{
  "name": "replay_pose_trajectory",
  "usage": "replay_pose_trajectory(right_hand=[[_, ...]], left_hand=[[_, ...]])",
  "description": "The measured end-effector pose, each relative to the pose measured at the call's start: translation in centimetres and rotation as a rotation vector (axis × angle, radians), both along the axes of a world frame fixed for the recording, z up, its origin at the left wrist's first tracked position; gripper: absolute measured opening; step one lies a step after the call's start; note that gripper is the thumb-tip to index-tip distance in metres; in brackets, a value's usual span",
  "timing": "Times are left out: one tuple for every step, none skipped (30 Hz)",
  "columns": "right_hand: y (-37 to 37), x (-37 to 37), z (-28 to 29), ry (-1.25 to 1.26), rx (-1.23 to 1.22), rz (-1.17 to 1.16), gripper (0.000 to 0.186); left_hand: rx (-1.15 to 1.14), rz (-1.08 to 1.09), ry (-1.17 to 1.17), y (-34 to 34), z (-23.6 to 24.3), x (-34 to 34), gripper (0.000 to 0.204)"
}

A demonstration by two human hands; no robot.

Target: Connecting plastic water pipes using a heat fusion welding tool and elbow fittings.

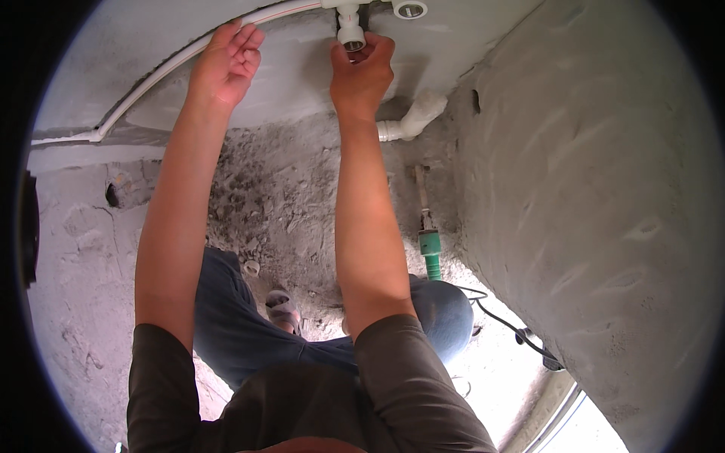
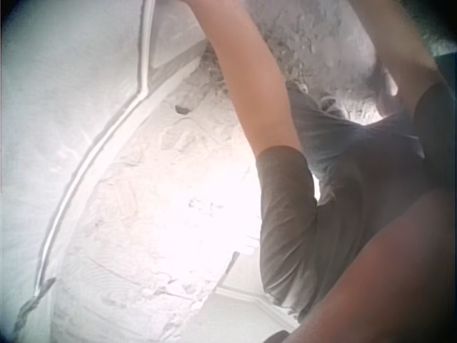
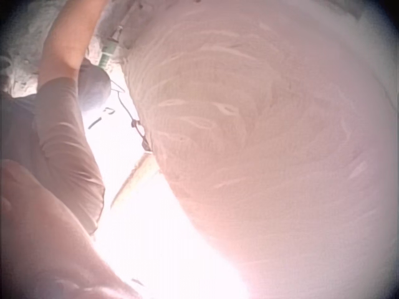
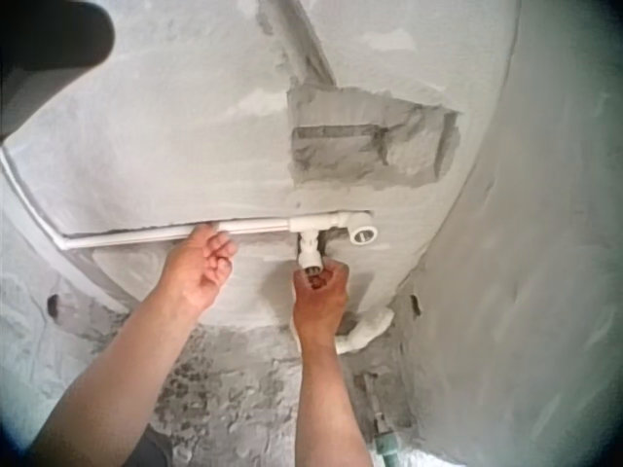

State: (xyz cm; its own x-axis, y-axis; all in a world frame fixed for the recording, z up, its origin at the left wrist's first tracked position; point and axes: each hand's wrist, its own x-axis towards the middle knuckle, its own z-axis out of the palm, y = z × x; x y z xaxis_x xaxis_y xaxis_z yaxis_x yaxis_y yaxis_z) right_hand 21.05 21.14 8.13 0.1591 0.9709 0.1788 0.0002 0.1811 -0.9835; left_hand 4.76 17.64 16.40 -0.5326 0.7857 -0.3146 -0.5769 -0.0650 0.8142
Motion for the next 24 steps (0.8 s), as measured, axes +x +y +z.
replay_pose_trajectory(right_hand=[[0.1,0.0,0.0,-0.014,0.016,-0.018,0.048],[0.0,0.0,0.0,-0.012,0.015,-0.016,0.048],[0.0,0.0,0.0,-0.035,0.012,-0.040,0.047],[-0.1,-0.3,0.1,-0.063,0.007,-0.060,0.046],[-0.3,-0.5,0.2,-0.066,0.005,-0.056,0.046],[-0.5,-0.8,0.4,-0.091,0.003,-0.077,0.044],[-0.5,-0.8,0.3,-0.114,0.002,-0.103,0.043],[-0.5,-0.8,0.3,-0.115,0.000,-0.106,0.043],[-0.5,-0.9,0.2,-0.117,0.028,-0.133,0.041],[-0.5,-0.9,0.3,-0.118,0.056,-0.157,0.039],[-0.6,-0.9,0.3,-0.120,0.055,-0.157,0.039],[-0.5,-0.9,0.4,-0.123,0.034,-0.156,0.039],[-0.7,-1.0,0.5,-0.125,0.013,-0.151,0.039],[-0.7,-1.1,0.4,-0.126,0.012,-0.150,0.039],[-0.7,-1.2,0.4,-0.122,0.032,-0.156,0.039],[-0.5,-1.1,0.3,-0.119,0.052,-0.165,0.039],[-0.6,-1.3,0.3,-0.116,0.051,-0.164,0.039],[-0.6,-1.5,0.3,-0.143,0.072,-0.172,0.040],[-0.5,-1.2,0.0,-0.180,0.093,-0.189,0.041],[-0.4,-0.7,-0.3,-0.190,0.092,-0.198,0.041],[-0.5,-0.8,-0.2,-0.190,0.083,-0.196,0.042],[-0.6,-0.9,-0.1,-0.185,0.072,-0.193,0.043],[-0.6,-1.0,0.0,-0.182,0.072,-0.193,0.043],[-0.6,-1.0,0.0,-0.154,0.079,-0.173,0.044]], left_hand=[[0.000,0.002,0.002,0.0,0.2,0.2,0.018],[-0.016,0.015,-0.010,0.0,0.3,0.6,0.018],[-0.032,0.027,-0.021,0.0,0.5,0.8,0.019],[-0.034,0.032,-0.023,0.0,0.4,0.6,0.019],[-0.038,0.034,-0.028,-0.1,0.3,0.3,0.019],[-0.042,0.036,-0.033,-0.1,0.1,0.1,0.018],[-0.044,0.033,-0.033,-0.1,0.2,0.3,0.018],[-0.049,0.040,-0.033,-0.1,0.3,0.5,0.018],[-0.054,0.046,-0.034,-0.1,0.3,0.7,0.018],[-0.056,0.046,-0.035,-0.1,0.4,0.6,0.018],[-0.055,0.036,-0.042,-0.1,0.4,0.5,0.018],[-0.054,0.025,-0.050,0.0,0.4,0.4,0.017],[-0.056,0.027,-0.051,0.1,0.0,-0.2,0.017],[-0.048,0.017,-0.038,0.5,-0.8,-1.4,0.019],[-0.039,0.007,-0.024,0.7,-1.5,-2.5,0.021],[-0.039,0.006,-0.027,0.9,-2.6,-3.5,0.021],[0.240,-0.360,-0.333,0.7,-3.2,-4.5,0.015],[0.521,-0.725,-0.636,0.6,-3.7,-5.3,0.014],[0.520,-0.730,-0.645,0.6,-3.3,-4.0,0.014],[0.256,-0.405,-0.309,0.5,-1.9,-1.6,0.014],[-0.007,-0.070,0.036,0.2,-0.8,-0.5,0.015],[-0.007,-0.069,0.040,0.1,-0.8,-0.8,0.015],[0.005,-0.077,0.010,0.0,-0.8,-1.1,0.015],[0.017,-0.085,-0.021,0.0,-0.8,-1.3,0.015]])
